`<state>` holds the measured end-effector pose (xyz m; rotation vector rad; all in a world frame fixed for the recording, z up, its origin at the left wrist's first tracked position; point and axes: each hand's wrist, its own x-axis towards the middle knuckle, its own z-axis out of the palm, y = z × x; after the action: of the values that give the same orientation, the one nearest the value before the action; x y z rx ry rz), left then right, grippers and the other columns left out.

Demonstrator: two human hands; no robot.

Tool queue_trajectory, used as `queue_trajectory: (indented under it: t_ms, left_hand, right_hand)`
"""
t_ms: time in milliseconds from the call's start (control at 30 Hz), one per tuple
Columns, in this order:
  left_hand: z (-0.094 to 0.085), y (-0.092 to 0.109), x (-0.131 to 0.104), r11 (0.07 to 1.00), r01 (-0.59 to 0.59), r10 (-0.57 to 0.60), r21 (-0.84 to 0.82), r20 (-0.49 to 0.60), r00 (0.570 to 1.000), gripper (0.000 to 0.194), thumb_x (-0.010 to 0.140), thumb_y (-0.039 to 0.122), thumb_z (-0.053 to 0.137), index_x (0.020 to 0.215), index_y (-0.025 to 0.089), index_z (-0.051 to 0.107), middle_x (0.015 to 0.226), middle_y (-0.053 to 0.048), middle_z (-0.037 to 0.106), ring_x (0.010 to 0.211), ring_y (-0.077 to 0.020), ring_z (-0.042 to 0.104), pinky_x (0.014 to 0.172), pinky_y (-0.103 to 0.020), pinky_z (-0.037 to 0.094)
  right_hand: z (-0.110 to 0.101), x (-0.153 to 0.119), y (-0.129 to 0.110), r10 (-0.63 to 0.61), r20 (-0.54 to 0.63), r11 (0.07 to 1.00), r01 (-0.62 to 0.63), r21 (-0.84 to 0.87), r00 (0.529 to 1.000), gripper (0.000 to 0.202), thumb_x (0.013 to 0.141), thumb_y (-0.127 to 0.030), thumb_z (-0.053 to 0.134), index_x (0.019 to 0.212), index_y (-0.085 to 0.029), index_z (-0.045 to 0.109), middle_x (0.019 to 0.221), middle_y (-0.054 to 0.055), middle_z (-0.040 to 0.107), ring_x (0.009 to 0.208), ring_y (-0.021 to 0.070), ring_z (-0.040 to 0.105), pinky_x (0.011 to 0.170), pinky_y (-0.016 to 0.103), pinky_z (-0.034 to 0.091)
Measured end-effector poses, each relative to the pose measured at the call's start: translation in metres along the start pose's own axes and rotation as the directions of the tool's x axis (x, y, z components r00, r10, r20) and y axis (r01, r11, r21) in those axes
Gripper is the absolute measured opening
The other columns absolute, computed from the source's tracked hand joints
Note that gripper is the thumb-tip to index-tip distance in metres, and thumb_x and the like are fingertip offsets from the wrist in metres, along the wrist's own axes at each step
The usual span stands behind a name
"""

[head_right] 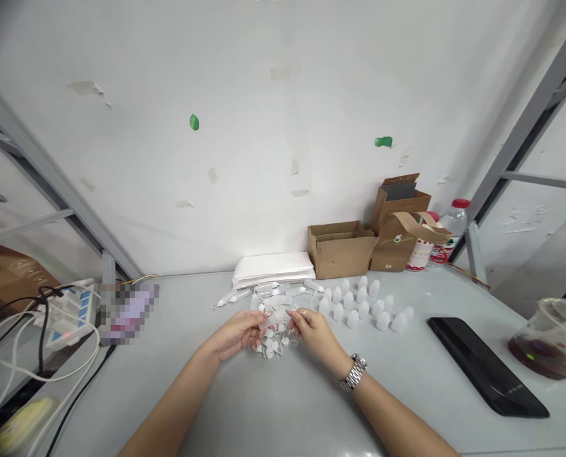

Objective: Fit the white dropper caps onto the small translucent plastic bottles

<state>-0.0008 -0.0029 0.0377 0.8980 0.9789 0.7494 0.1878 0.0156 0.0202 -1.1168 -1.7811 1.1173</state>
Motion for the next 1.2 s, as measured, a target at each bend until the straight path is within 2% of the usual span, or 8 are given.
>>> queue_trajectory:
  t_ms: [233,500,667,767,867,1000,1100,1200]
  left_hand:
    - [0.002,0.007,-0.007,0.997,0.065,-0.07,0.038,0.152,0.986,0.032,0.071,0.04,0.063,0.07,0.008,0.061,0.056,0.0,0.056,0.042,-0.005,0.052,0.041,-0.015,0.041]
    - [-0.005,0.003,-0.006,0.986,0.144,-0.163,0.084,0.312,0.936,0.038,0.074,0.044,0.057,0.077,0.007,0.064,0.056,-0.001,0.058,0.043,-0.0076,0.056,0.039,-0.016,0.044]
    - [-0.009,0.005,-0.013,0.958,0.161,-0.256,0.239,0.449,0.856,0.03,0.067,0.038,0.066,0.072,0.009,0.063,0.061,-0.003,0.062,0.047,-0.0105,0.059,0.041,-0.018,0.046]
    - [-0.007,0.007,-0.014,0.977,0.102,-0.163,0.186,0.35,0.922,0.027,0.065,0.035,0.069,0.073,0.011,0.06,0.063,-0.003,0.062,0.051,-0.0112,0.06,0.045,-0.02,0.047]
    - [-0.005,0.006,-0.008,1.0,-0.011,0.008,0.023,0.108,0.994,0.03,0.067,0.041,0.065,0.072,0.012,0.057,0.062,-0.001,0.059,0.051,-0.0088,0.057,0.048,-0.02,0.046]
    - [-0.003,0.003,0.002,0.992,-0.124,0.117,-0.038,-0.148,0.982,0.034,0.065,0.045,0.065,0.071,0.013,0.052,0.061,0.001,0.054,0.051,-0.007,0.052,0.048,-0.02,0.046]
    - [0.003,-0.001,0.006,0.978,-0.158,0.184,0.136,-0.201,0.962,0.037,0.061,0.045,0.067,0.071,0.014,0.051,0.064,0.0,0.056,0.051,-0.0086,0.053,0.045,-0.021,0.045]
    - [0.014,-0.007,0.007,0.929,-0.18,0.248,0.324,-0.18,0.952,0.038,0.057,0.044,0.069,0.073,0.015,0.051,0.06,0.002,0.054,0.049,-0.0107,0.054,0.042,-0.022,0.043]
  right_hand:
    - [0.001,-0.006,-0.002,-0.016,-0.225,0.998,0.029,0.051,0.974,0.045,0.084,-0.051,0.037,0.057,-0.018,0.051,0.05,-0.003,0.044,0.048,0.0103,0.042,0.049,0.022,0.035]
    - [0.008,-0.011,-0.01,-0.009,-0.32,0.991,0.052,0.126,0.947,0.045,0.083,-0.052,0.039,0.056,-0.018,0.05,0.05,-0.003,0.041,0.047,0.01,0.039,0.048,0.022,0.033]
    - [0.002,-0.001,0.003,0.078,-0.371,0.989,-0.024,0.149,0.925,0.047,0.08,-0.057,0.037,0.058,-0.018,0.051,0.047,-0.004,0.04,0.043,0.0102,0.037,0.044,0.023,0.033]
    - [0.006,0.004,0.013,0.065,-0.251,0.994,-0.041,0.098,0.966,0.043,0.078,-0.054,0.043,0.064,-0.016,0.058,0.049,-0.003,0.044,0.046,0.0116,0.042,0.046,0.024,0.037]
    - [0.015,0.003,0.015,0.084,-0.066,0.989,-0.075,0.128,0.994,0.039,0.077,-0.047,0.048,0.095,-0.015,0.06,0.059,-0.002,0.05,0.046,0.0109,0.045,0.046,0.025,0.04]
    - [0.013,0.001,0.005,0.054,0.023,0.973,-0.058,0.224,0.998,0.051,0.077,-0.042,0.051,0.122,-0.019,0.046,0.074,-0.001,0.053,0.049,0.0093,0.049,0.051,0.025,0.045]
    - [0.006,0.0,-0.002,0.003,-0.01,0.976,-0.001,0.217,1.0,0.044,0.079,-0.044,0.048,0.116,-0.019,0.052,0.068,-0.002,0.054,0.053,0.0108,0.051,0.056,0.026,0.046]
    - [0.006,-0.004,-0.005,-0.029,-0.033,0.973,0.036,0.227,0.999,0.035,0.077,-0.047,0.052,0.095,-0.019,0.06,0.064,-0.001,0.055,0.052,0.0113,0.049,0.052,0.025,0.045]
